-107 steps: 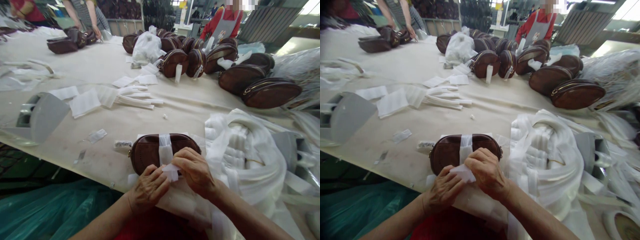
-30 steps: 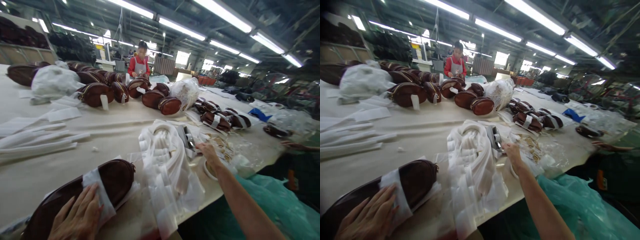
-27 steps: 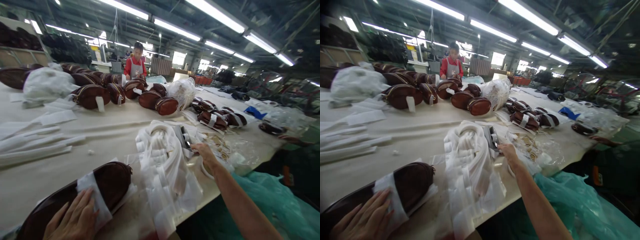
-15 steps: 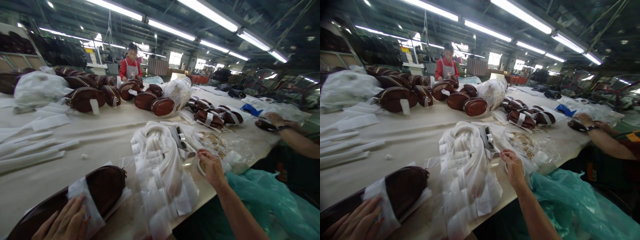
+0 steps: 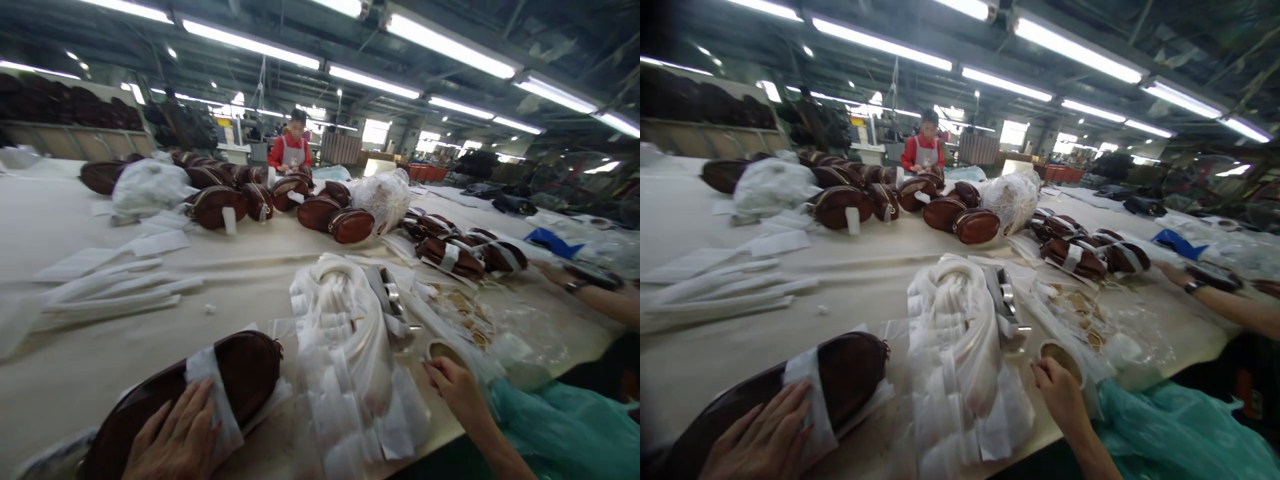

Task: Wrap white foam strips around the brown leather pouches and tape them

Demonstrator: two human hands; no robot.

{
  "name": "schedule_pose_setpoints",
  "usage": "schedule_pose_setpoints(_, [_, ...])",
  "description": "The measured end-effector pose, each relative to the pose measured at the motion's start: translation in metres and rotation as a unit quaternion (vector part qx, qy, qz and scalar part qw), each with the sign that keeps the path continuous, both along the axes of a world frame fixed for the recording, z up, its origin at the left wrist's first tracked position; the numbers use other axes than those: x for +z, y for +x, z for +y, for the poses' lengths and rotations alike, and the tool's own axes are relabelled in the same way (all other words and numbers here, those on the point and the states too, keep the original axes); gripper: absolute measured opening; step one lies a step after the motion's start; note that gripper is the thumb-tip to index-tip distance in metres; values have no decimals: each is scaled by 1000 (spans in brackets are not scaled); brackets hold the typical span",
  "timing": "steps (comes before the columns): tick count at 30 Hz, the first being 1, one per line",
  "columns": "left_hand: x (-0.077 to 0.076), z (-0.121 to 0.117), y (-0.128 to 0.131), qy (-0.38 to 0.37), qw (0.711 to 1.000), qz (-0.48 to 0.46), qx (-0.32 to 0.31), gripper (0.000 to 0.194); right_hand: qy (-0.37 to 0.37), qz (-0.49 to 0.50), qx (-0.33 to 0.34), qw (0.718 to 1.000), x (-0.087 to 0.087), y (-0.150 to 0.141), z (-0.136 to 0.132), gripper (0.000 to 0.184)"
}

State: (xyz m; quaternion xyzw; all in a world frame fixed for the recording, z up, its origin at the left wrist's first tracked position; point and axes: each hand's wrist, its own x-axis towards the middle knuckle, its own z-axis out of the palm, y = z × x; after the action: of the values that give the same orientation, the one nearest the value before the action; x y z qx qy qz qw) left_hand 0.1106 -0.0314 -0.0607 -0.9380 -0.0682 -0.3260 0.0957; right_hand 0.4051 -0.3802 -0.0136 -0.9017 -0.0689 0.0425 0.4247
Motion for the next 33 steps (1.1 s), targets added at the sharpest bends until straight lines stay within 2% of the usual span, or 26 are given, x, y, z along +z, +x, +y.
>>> schedule_pose_setpoints(2, [9, -7, 3, 19, 1000, 16, 16, 24, -83, -78, 91, 989, 7, -10, 2, 33])
schedule_pose_setpoints(3, [13, -12, 4, 10, 999, 19, 33, 23, -102, -113, 149, 977, 13, -16, 7, 32])
schedule_pose_setpoints(5, [21, -21, 6, -23, 998, 14, 62, 24, -112, -181, 274, 938, 30, -30, 28, 28])
schedule_pose_setpoints(6, [24, -26, 7, -35, 997, 11, 69, 25, -112, -213, 338, 910, 40, -36, 43, 26])
schedule_pose_setpoints(8, [28, -32, 7, -56, 995, 17, 77, 27, -110, -272, 460, 838, 62, -49, 83, 23])
schedule_pose_setpoints(12, [30, -36, 7, -87, 991, 42, 97, 25, -130, -339, 661, 657, 94, -72, 179, 26])
schedule_pose_setpoints(15, [29, -37, 7, -100, 988, 49, 108, 25, -170, -342, 750, 540, 102, -88, 246, 24])
schedule_pose_setpoints(18, [27, -38, 7, -108, 987, 47, 111, 26, -218, -344, 784, 468, 100, -100, 297, 19])
schedule_pose_setpoints(22, [24, -39, 7, -120, 986, 48, 109, 30, -273, -345, 797, 414, 90, -109, 337, 17])
schedule_pose_setpoints(26, [24, -39, 6, -126, 985, 51, 111, 28, -287, -338, 811, 381, 81, -112, 358, 17])
schedule_pose_setpoints(29, [20, -38, 7, -117, 987, 30, 109, 24, -306, -320, 813, 378, 78, -114, 369, 18])
schedule_pose_setpoints(33, [0, -30, 15, -49, 991, -69, 99, 21, -344, -233, 816, 402, 77, -114, 384, 17])
